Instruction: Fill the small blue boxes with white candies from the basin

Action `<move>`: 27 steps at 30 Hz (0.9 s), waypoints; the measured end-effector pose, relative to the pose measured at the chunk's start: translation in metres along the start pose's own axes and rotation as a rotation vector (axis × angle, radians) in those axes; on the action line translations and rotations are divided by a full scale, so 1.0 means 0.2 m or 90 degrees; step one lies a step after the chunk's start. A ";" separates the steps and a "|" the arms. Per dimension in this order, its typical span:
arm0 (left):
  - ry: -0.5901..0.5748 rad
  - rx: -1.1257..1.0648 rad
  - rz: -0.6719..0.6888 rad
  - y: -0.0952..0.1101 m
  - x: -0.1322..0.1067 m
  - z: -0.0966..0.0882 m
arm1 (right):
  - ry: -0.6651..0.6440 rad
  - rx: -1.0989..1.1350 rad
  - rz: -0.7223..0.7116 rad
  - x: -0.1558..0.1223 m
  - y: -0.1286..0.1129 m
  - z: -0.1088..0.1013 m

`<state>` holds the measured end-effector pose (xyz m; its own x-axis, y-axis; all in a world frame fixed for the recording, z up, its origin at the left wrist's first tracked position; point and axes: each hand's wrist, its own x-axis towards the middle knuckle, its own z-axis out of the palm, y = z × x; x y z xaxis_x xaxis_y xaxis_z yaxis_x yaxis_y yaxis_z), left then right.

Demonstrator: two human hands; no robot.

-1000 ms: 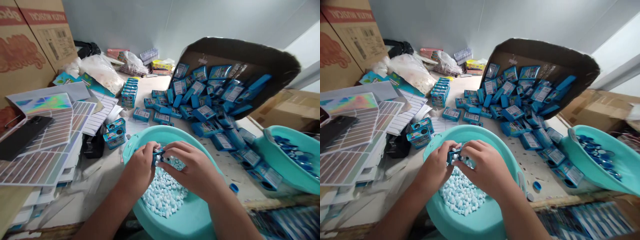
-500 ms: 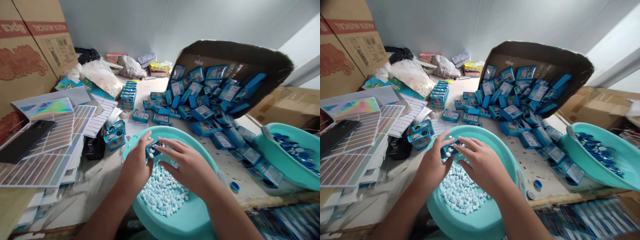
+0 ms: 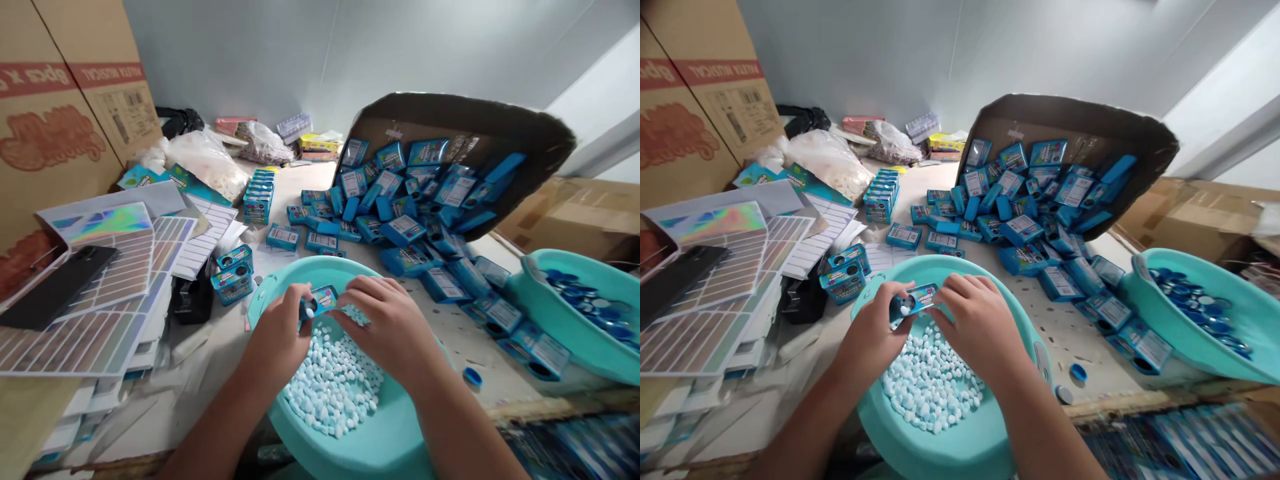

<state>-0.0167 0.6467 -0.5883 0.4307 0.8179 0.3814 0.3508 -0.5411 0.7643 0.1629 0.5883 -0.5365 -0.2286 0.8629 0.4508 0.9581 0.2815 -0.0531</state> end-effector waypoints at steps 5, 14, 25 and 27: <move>0.052 0.007 0.018 0.00 -0.01 0.00 | 0.044 -0.001 0.018 0.00 -0.01 0.00; -0.006 0.006 0.145 0.00 0.00 0.00 | -0.103 0.156 0.135 0.00 -0.01 0.03; 0.047 -0.075 0.077 -0.03 -0.02 0.03 | -0.085 0.220 0.166 0.00 -0.03 0.01; 0.046 -0.068 0.103 -0.01 -0.01 0.01 | -0.053 0.219 0.156 0.00 -0.03 0.01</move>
<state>-0.0166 0.6452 -0.5930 0.4123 0.7363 0.5365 0.1910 -0.6456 0.7394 0.1563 0.5869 -0.5389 -0.0275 0.9487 0.3149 0.8754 0.1750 -0.4507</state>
